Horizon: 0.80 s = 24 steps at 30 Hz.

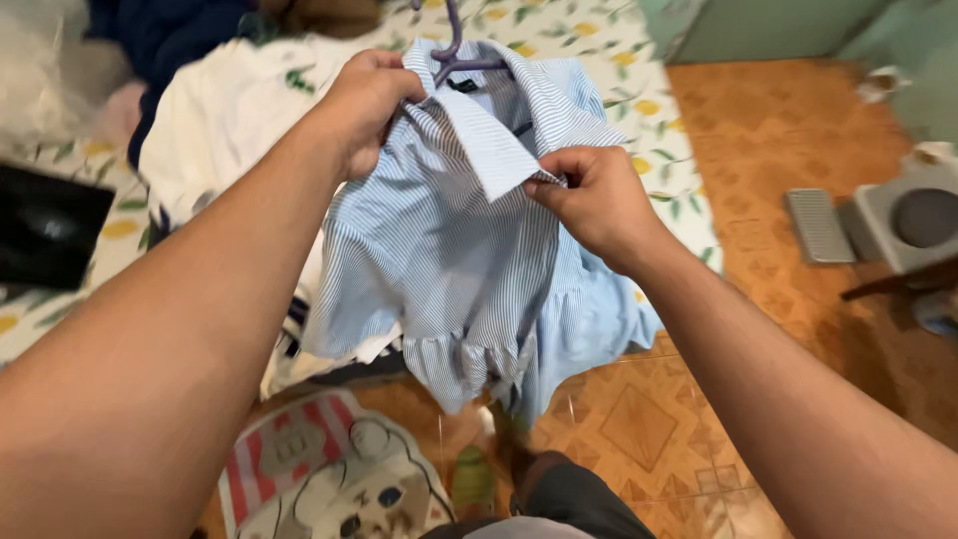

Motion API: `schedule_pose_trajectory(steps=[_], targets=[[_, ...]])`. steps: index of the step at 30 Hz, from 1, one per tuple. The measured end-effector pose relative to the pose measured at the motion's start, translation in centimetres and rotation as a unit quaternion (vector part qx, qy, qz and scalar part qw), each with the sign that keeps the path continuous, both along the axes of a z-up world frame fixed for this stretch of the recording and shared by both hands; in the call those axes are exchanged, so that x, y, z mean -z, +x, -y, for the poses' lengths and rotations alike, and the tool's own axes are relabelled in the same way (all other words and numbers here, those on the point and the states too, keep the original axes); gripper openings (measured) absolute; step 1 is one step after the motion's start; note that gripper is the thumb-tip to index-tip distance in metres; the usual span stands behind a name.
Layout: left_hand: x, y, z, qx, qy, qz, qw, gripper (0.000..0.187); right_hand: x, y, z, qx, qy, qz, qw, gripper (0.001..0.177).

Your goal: The person irons a light blue striped shirt on an ironing board, smoothing the fabric and using a steam iron. After ironing, the person places the shirt on a hanger and buttons it up while standing in a bedroom.

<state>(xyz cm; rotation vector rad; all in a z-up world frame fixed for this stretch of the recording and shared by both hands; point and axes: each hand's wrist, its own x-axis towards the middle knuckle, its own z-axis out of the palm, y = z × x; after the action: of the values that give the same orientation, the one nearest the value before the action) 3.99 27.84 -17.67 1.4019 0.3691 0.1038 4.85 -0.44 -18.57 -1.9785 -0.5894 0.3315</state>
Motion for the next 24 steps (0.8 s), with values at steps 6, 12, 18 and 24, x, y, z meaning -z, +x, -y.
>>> schedule_pose_trajectory(steps=[6,12,18,24], targets=[[7.2,2.1,-8.6,-0.136,-0.028,-0.051,0.989,0.054,6.6,5.7,-8.4,-0.105,-0.056,0.035,0.992,0.014],[13.3,2.4,-15.1,-0.001,-0.107,-0.026,0.994,0.052,13.1,8.9,-14.7,-0.131,-0.095,-0.016,0.987,0.017],[21.1,3.0,-17.7,-0.044,0.119,-0.148,0.981,0.031,17.5,8.9,-19.1,-0.159,-0.166,-0.015,0.973,0.02],[26.7,1.1,-19.8,-0.051,0.216,-0.108,0.969,0.03,19.7,8.4,-22.6,-0.117,-0.181,-0.124,0.969,0.021]])
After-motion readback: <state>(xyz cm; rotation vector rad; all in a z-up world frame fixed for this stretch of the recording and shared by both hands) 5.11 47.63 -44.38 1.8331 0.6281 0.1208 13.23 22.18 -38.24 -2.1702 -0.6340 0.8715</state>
